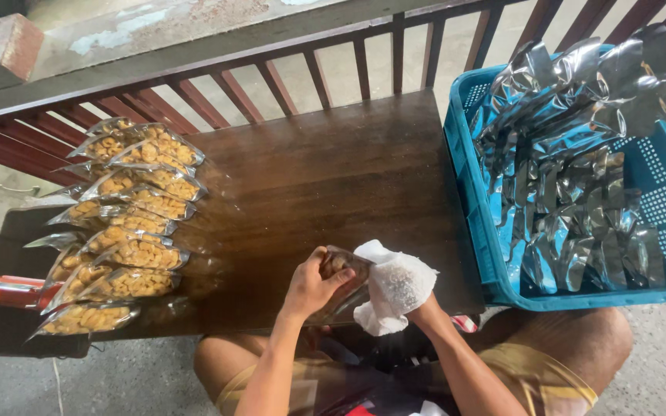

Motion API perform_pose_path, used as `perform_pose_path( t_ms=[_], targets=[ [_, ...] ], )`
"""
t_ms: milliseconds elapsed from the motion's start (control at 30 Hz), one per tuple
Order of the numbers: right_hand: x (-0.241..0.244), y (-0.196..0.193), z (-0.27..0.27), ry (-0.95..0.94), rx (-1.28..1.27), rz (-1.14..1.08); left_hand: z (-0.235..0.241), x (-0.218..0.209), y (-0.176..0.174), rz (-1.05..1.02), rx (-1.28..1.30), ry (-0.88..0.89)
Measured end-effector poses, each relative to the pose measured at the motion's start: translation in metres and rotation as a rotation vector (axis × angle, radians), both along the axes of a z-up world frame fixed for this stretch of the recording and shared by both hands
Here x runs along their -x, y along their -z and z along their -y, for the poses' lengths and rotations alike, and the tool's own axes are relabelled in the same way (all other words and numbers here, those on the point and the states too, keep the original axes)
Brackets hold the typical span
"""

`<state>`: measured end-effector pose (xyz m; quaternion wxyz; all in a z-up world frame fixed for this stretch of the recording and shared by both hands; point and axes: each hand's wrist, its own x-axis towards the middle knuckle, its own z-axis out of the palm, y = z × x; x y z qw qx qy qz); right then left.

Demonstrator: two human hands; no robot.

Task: The person sits at a table and repeatedly wipes the exterior of sealed snack bags with a white cloth. They pick up each bag from a blue basket, wipe it, and place it on the table. The task continues throughout the clip.

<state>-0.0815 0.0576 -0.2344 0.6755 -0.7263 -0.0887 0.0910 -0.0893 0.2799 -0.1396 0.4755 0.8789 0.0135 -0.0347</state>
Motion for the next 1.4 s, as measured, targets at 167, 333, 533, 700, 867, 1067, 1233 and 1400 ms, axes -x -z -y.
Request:
perform_pose_path(
  t_ms=[167, 333, 533, 700, 867, 1067, 1233, 1400],
  targets=[
    [0.003, 0.017, 0.006, 0.044, 0.237, 0.192, 0.018, -0.001, 0.02, 0.62, -0.021, -0.275],
    [0.01, 0.007, -0.001, 0.002, 0.107, 0.007, 0.026, 0.009, 0.014, 0.274, 0.043, -0.297],
    [0.017, -0.037, -0.005, -0.112, 0.27, 0.009, 0.015, 0.005, 0.0, -0.033, 0.386, -0.333],
    [0.023, -0.068, -0.008, -0.184, 0.376, 0.147, 0.02, 0.011, 0.008, 0.128, 0.409, -0.285],
    [0.026, -0.071, -0.014, -0.131, 0.383, 0.204, 0.031, 0.015, 0.016, 0.367, 0.152, -0.199],
    [0.016, -0.076, -0.019, -0.119, 0.418, 0.351, 0.041, 0.021, 0.024, 0.467, 0.152, -0.164],
    [0.004, -0.106, -0.018, -0.37, 0.491, 0.445, 0.036, 0.016, 0.025, 0.48, 0.188, -0.222],
    [0.012, -0.109, -0.015, -0.334, 0.497, 0.135, 0.037, 0.014, 0.025, 0.486, 0.206, -0.21]
  ],
)
